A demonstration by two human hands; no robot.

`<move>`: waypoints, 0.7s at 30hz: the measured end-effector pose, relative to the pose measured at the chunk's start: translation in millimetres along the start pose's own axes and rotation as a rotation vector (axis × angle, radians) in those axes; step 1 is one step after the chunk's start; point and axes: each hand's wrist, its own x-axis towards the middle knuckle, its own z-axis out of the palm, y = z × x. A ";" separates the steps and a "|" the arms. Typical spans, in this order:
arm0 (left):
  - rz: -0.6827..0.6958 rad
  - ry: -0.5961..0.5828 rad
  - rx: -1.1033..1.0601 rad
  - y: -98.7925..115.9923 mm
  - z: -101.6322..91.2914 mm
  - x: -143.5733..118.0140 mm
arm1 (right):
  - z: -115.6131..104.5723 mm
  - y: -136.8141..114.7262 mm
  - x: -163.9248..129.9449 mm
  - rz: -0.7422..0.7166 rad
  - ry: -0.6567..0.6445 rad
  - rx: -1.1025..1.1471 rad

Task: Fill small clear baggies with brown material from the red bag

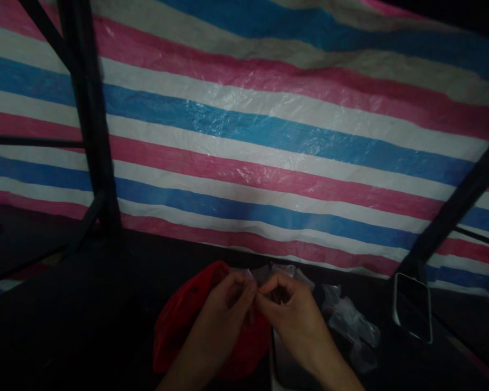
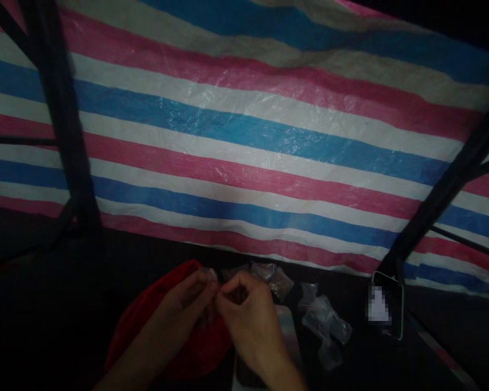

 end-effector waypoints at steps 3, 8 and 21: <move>-0.010 -0.029 0.014 2.0 -6.6 0.3 | 7.0 -2.8 -3.9 0.011 -0.026 0.064; 0.020 -0.069 -0.008 3.8 -10.5 -1.9 | 1.4 3.2 -5.1 0.056 -0.119 0.251; -0.312 0.117 -0.137 12.1 -15.4 1.0 | 24.6 18.1 -8.1 -0.200 0.102 -0.106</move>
